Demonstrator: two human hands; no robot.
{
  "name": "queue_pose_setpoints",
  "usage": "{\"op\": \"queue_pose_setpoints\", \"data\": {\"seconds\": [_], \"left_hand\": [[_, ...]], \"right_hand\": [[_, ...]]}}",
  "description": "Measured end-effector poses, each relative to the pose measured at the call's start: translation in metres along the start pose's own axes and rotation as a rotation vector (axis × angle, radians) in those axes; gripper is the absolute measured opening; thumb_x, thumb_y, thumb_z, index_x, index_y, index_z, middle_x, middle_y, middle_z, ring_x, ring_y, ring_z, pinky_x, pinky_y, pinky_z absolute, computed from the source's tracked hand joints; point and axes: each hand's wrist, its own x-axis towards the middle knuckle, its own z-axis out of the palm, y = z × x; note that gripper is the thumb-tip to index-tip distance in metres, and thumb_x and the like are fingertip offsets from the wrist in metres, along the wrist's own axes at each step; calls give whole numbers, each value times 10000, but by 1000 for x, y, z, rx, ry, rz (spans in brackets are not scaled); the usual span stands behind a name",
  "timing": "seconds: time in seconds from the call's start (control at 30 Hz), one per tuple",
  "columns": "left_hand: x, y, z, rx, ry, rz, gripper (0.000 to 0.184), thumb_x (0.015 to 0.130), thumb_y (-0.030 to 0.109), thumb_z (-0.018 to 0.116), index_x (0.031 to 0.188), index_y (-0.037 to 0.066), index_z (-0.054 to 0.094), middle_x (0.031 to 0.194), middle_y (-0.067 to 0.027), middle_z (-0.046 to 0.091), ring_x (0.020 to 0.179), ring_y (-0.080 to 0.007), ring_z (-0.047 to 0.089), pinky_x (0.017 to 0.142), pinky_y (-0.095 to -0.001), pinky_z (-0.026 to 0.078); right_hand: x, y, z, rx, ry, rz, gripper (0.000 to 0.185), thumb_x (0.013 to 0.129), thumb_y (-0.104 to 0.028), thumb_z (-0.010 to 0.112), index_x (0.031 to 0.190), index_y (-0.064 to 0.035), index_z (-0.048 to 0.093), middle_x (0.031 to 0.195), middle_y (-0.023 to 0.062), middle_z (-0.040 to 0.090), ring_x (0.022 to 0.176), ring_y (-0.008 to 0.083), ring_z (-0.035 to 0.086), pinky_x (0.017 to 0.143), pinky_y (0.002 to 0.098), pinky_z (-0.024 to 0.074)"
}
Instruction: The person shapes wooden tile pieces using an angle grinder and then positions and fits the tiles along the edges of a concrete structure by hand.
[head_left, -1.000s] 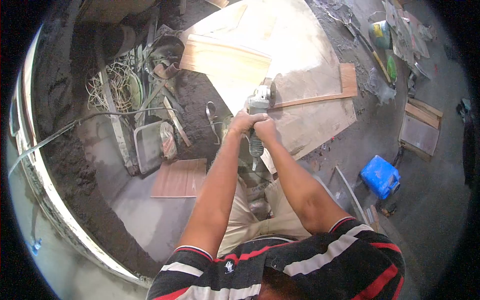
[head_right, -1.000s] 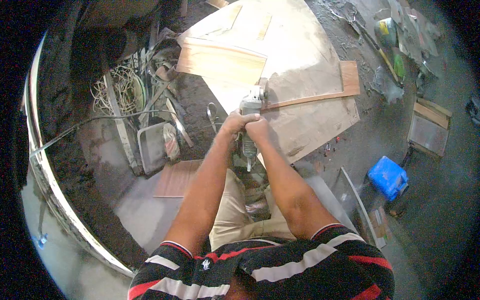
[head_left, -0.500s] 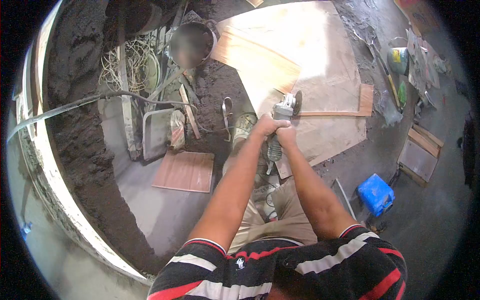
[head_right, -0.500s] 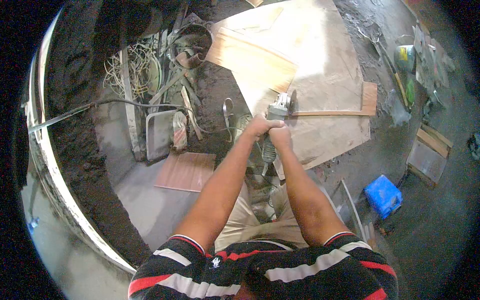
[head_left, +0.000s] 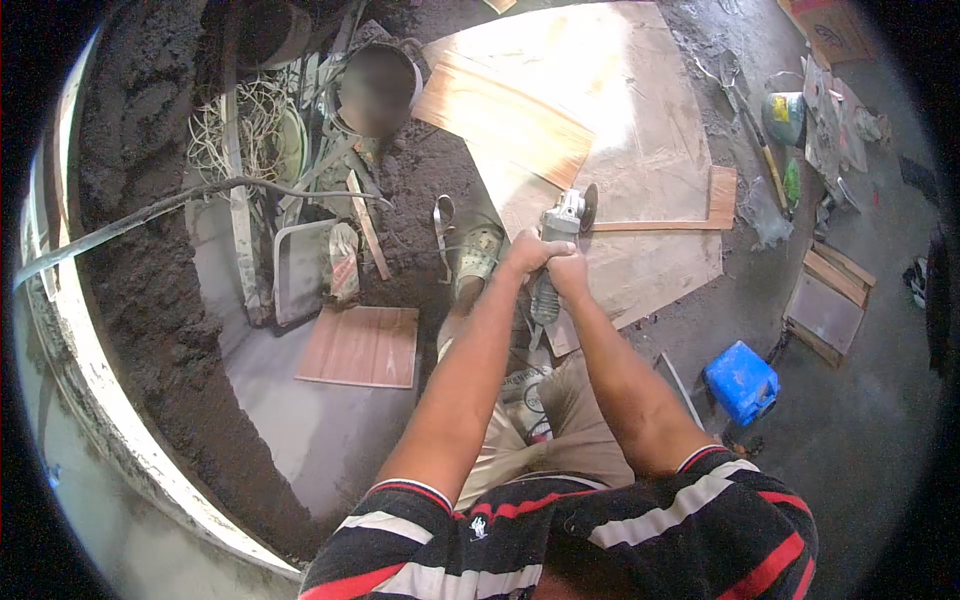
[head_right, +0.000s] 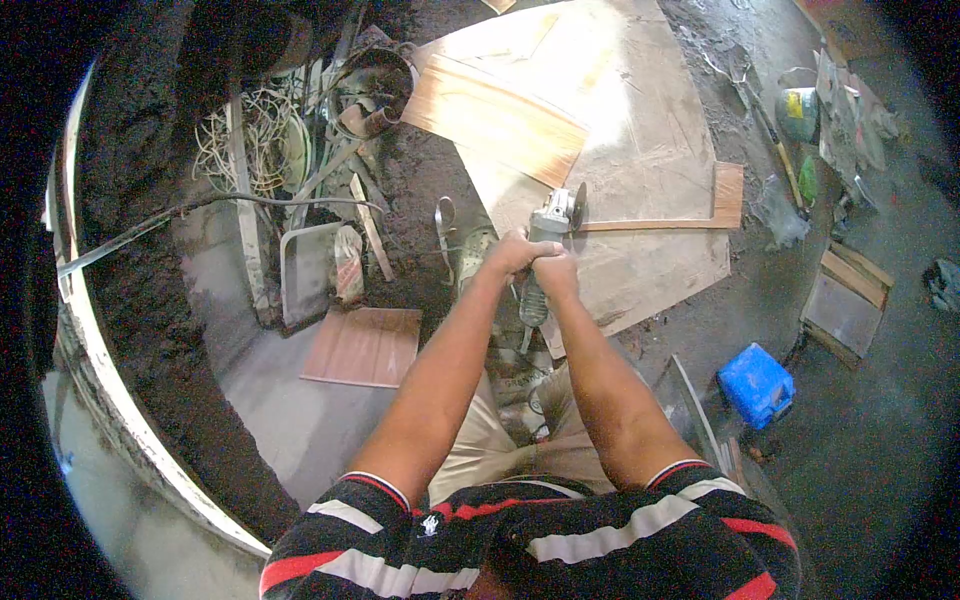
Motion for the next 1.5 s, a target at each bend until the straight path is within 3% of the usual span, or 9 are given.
{"op": "queue_pose_setpoints", "data": {"seconds": [0.23, 0.4, 0.5, 0.57, 0.73, 0.8, 1.0, 1.1, 1.5], "left_hand": [[8, -9, -4, 56, -20, 60, 911, 642, 560, 914, 1178, -142, 691, 1096, -252, 746, 949, -291, 728, 818, -398, 573], [22, -28, -1, 23, 127, 15, 745, 592, 371, 974, 1137, -77, 734, 1086, -183, 766, 955, -235, 713, 859, -369, 569], [27, -36, 0, -14, 97, 118, 899, 636, 510, 915, 1202, -147, 681, 1176, -268, 733, 1017, -334, 728, 877, -420, 571], [20, -26, -3, -13, 6, 84, 889, 633, 502, 925, 1203, -138, 687, 1164, -271, 736, 1020, -336, 730, 884, -416, 574], [14, -7, -6, 124, -37, -55, 972, 627, 563, 927, 1187, -187, 665, 1151, -342, 715, 1053, -341, 730, 866, -448, 584], [-2, 2, 3, -63, 70, 22, 667, 667, 385, 937, 1086, -94, 738, 1034, -178, 761, 884, -232, 718, 801, -384, 575], [11, 1, 4, 153, 39, 15, 618, 684, 401, 931, 1029, -79, 751, 941, -155, 755, 803, -217, 709, 700, -380, 568], [7, -6, 12, -136, 52, 77, 441, 729, 340, 913, 922, -32, 778, 758, -83, 710, 616, -144, 646, 512, -319, 473], [8, -3, 18, -220, -55, -60, 674, 760, 239, 901, 1289, -64, 613, 1077, -144, 737, 897, -198, 709, 735, -359, 570]], "right_hand": [[10, 17, 1, -19, -29, -207, 342, 787, -135, 627, 1059, 50, 721, 1016, 242, 756, 960, 345, 734, 827, 445, 558], [21, 40, 17, 277, -131, -6, 302, 826, -137, 655, 1068, 37, 698, 961, 95, 702, 793, 213, 665, 700, 406, 544], [7, 12, 7, 348, -79, 107, 272, 840, -151, 660, 1002, 61, 711, 925, 102, 712, 799, 214, 677, 689, 407, 543], [23, 31, -4, -195, -135, -47, 301, 821, -175, 668, 1040, 15, 748, 1005, 187, 761, 891, 265, 722, 781, 425, 557], [41, 71, 2, -505, -82, -324, 250, 842, -154, 625, 994, -27, 779, 987, 245, 754, 921, 386, 744, 774, 475, 577], [27, 57, 4, -370, -96, -253, 304, 812, -175, 623, 1028, -15, 765, 1001, 264, 749, 957, 416, 736, 801, 473, 578], [3, 3, -5, -45, 5, 30, 383, 813, -231, 594, 1088, -14, 749, 1113, 287, 735, 1089, 450, 706, 927, 498, 563], [-26, -38, -24, -48, 17, 78, 398, 807, -232, 602, 1101, -1, 739, 1136, 298, 727, 1123, 455, 695, 964, 500, 552], [-40, -63, -42, -115, 25, 161, 431, 761, -225, 663, 1014, 123, 697, 993, 337, 728, 1003, 475, 720, 881, 494, 572]]}}
